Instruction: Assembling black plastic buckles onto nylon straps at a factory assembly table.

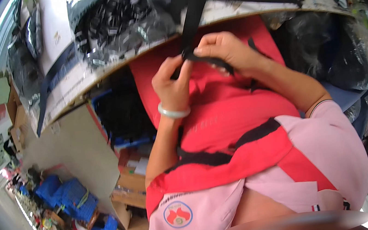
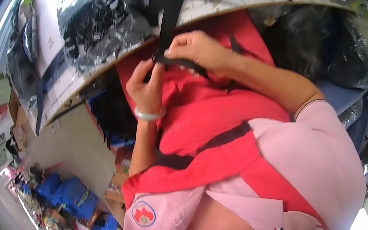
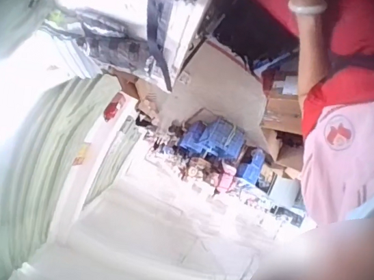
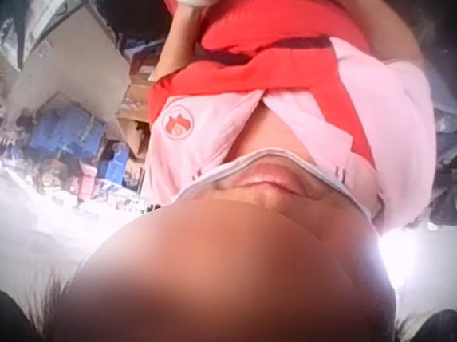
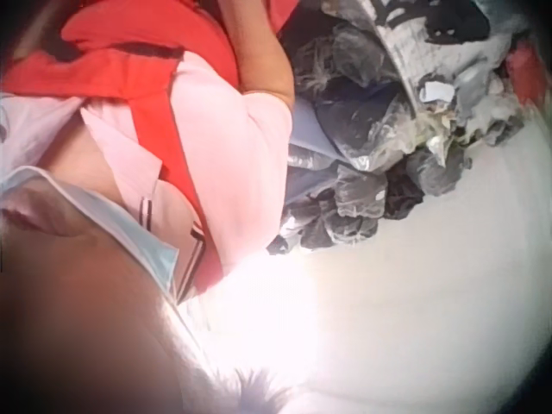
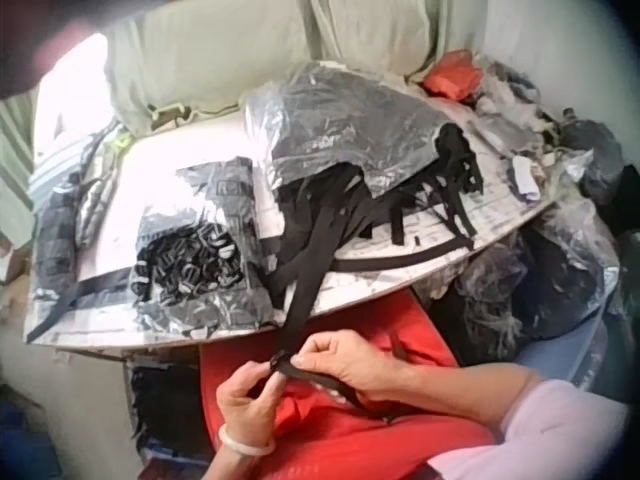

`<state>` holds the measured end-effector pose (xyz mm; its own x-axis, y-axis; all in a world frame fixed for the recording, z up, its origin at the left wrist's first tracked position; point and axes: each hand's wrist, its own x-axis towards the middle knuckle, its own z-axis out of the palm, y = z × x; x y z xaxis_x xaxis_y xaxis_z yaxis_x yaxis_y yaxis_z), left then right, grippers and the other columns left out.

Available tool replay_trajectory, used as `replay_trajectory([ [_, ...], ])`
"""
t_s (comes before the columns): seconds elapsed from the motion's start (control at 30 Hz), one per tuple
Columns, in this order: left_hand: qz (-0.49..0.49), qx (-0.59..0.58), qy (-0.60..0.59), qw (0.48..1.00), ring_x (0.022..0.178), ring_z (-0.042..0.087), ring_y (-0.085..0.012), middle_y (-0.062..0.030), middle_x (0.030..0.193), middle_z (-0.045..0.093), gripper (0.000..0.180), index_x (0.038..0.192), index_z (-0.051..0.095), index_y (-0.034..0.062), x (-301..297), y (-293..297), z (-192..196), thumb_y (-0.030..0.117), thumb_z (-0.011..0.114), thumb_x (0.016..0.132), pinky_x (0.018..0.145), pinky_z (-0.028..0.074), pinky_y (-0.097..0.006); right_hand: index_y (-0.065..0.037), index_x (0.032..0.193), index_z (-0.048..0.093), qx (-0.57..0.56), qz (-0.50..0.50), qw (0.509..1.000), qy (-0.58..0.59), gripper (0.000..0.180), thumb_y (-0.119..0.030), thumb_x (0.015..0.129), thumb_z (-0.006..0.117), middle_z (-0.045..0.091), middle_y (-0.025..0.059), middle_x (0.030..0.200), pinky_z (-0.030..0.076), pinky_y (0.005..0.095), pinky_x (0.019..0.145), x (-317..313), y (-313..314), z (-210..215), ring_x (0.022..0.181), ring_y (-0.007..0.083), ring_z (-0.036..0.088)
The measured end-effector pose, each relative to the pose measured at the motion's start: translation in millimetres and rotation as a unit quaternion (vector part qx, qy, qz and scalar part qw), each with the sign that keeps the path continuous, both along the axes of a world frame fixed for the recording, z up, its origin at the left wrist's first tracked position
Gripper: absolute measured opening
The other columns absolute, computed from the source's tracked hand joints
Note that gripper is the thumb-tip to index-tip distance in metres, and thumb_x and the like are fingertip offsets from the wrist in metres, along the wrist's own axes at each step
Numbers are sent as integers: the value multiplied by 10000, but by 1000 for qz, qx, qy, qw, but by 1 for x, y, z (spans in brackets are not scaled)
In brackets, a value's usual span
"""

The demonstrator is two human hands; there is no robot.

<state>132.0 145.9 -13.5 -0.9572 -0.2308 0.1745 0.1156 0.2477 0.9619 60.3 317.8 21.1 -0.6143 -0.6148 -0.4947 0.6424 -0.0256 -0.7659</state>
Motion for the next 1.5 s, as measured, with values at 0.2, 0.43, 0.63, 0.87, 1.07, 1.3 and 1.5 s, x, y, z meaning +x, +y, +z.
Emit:
replay_trajectory([
  [0.2,8,-112,59,992,614,584,-185,-102,747,606,145,920,664,-23,-5,2,-2,-51,693,781,559,453,-263,-63,843,561,-127,-89,981,-119,174,-205,935,601,547,7,642,390,198,422,6,-7,-14,490,55,488],
  [0.43,5,-67,63,996,606,564,-166,-103,714,590,135,897,648,-44,-6,9,-5,-68,693,771,560,443,-252,-47,860,538,-64,-90,994,7,196,-215,953,581,558,19,633,412,193,409,7,-11,-11,451,57,497],
  [0.63,18,92,-32,995,612,541,-130,-76,710,589,119,906,662,-41,-1,2,-15,-55,675,788,564,417,-229,-41,872,549,-38,-46,998,5,182,-203,942,593,563,19,624,412,197,392,10,-8,-12,436,65,509],
  [0.87,23,-91,87,992,612,565,-180,-96,728,596,143,913,664,-27,-10,5,-2,-66,670,775,562,445,-263,-49,889,560,-92,-119,988,-42,165,-202,949,579,533,-4,631,374,192,415,12,-17,-19,464,53,461],
  [1.07,45,-20,28,998,578,535,-148,-67,663,569,71,867,660,-23,-9,6,-16,-16,681,800,551,427,-253,-43,876,574,-93,-98,989,-56,197,-229,939,596,572,13,659,423,199,420,9,-13,-22,479,56,511],
  [1.3,26,-53,72,996,563,538,-160,-84,674,574,127,896,664,-14,-11,4,-21,-41,688,775,527,421,-262,-38,883,566,-81,-95,990,-67,169,-196,930,600,561,5,657,402,196,415,5,-13,-25,479,45,498],
  [1.5,13,-95,96,991,591,586,-216,-110,732,598,151,904,661,-4,-7,4,-25,-46,687,761,538,456,-287,-41,903,540,-102,-103,988,-47,170,-200,943,590,568,12,670,418,197,442,7,-17,-32,511,52,511],
])
